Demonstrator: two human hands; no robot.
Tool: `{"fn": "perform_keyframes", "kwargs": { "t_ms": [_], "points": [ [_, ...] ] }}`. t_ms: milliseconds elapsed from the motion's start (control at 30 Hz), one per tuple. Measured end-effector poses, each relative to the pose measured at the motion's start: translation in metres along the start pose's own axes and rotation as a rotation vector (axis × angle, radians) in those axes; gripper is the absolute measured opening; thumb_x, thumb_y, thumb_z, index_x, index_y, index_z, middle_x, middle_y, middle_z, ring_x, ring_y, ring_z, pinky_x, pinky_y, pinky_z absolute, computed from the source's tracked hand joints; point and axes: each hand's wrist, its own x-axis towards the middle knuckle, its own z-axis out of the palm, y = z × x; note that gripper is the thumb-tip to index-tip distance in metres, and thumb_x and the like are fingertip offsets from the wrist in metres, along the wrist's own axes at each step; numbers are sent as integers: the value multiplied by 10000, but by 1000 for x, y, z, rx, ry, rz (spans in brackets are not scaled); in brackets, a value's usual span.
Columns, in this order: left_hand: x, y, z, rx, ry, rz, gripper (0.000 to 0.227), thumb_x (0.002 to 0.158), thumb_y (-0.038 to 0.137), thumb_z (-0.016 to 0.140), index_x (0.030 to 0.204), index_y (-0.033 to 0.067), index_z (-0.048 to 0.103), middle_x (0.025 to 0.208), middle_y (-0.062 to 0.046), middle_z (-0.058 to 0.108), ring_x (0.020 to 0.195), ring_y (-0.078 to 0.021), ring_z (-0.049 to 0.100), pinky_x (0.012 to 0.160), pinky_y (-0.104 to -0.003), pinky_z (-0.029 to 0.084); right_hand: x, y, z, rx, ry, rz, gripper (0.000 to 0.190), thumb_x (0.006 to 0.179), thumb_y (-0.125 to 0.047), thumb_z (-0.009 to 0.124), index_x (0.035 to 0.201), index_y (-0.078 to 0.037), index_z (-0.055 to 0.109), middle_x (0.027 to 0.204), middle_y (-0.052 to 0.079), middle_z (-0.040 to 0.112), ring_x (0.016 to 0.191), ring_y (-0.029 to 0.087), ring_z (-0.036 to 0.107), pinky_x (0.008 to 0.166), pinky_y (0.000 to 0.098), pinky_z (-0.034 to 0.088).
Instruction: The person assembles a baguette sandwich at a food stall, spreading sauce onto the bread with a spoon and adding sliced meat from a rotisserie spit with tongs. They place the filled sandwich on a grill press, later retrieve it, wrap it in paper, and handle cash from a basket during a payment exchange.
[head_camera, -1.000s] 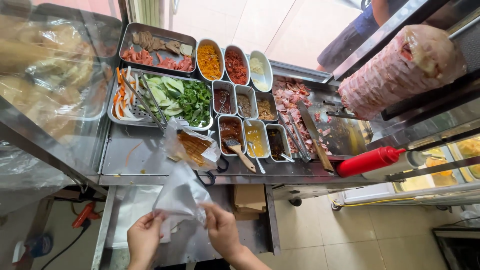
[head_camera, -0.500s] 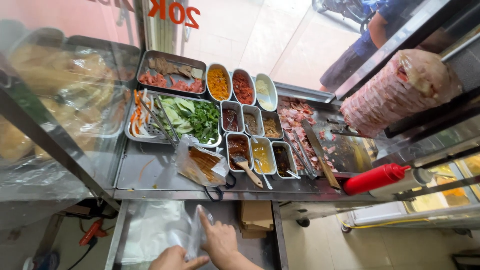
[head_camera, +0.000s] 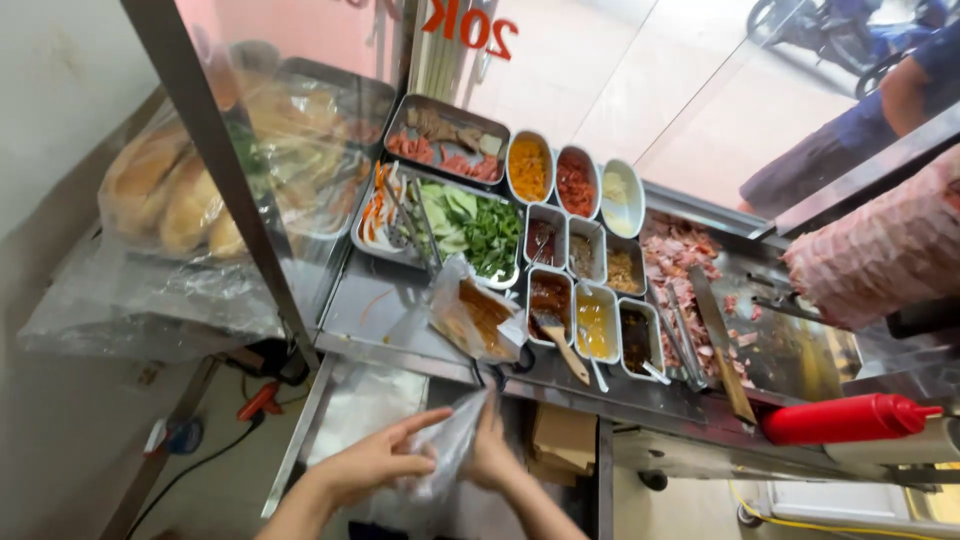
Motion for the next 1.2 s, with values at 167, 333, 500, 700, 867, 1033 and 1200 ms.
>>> {"fn": "perform_keyframes", "kwargs": {
  "t_ms": [167, 333, 500, 700, 867, 1033, 1200],
  "points": [
    [73, -64, -90, 1121, 785, 210, 546, 823, -39, 612, 1245, 285, 732, 1138, -145, 607, 979, -285, 637, 818, -419, 549, -16, -24, -19, 915, 10, 8, 799, 815, -7, 657, 1528, -12, 298, 1287, 225, 571, 1194, 312, 602, 1045, 378, 505],
    [68, -31, -60, 1354, 959, -47, 730, 793, 24, 665, 1435, 286, 438, 1410, -189, 397, 1129, -398, 623, 861, -466, 593, -56, -77, -41, 1452, -194, 125, 635, 743, 83, 546, 1370, -9, 582, 872, 55, 642, 792, 206, 646, 812, 371, 583],
    [75, -36, -79, 1378, 1012, -12, 659, 929, 66, 538, 1526, 293, 373, 1328, -204, 488, 988, -418, 716, 874, -494, 593, -47, -72, -27, 766, -277, 57, 371, 893, -110, 674, 1236, -16, 779, 1054, 79, 687, 964, 198, 647, 889, 350, 507],
    [90, -58, -66, 1525, 928, 178, 490, 948, 95, 544, 1381, 324, 546, 1289, -142, 537, 905, -350, 733, 829, -467, 603, -19, -46, -9, -215, -27, 302, 1033, 725, -236, 905, 1555, -160, 294, 1376, 328, 450, 1148, 464, 616, 957, 481, 550],
    [94, -50, -51, 1605, 857, -15, 956, 784, 69, 665, 1614, 235, 220, 1393, -282, 370, 789, -378, 727, 687, -449, 612, -10, -45, -10, -294, -45, 359, 1059, 719, -191, 878, 1573, -259, 256, 1462, 273, 322, 1130, 455, 626, 923, 501, 560],
    [112, -59, -83, 1713, 964, -31, 777, 900, 205, 654, 1569, 337, 281, 1479, -183, 333, 890, -405, 699, 679, -475, 606, -12, -14, 10, -168, 137, 230, 679, 864, -129, 695, 1486, -258, 455, 1371, 233, 510, 1152, 456, 620, 955, 525, 523],
    [134, -75, -97, 1669, 910, -119, 501, 914, 114, 623, 1379, 300, 595, 1537, -156, 341, 1071, -388, 662, 835, -490, 590, -14, 7, 24, -121, 206, 275, 643, 833, 6, 556, 1436, -218, 560, 1415, 235, 493, 1218, 452, 571, 1028, 493, 478]
  ]
}}
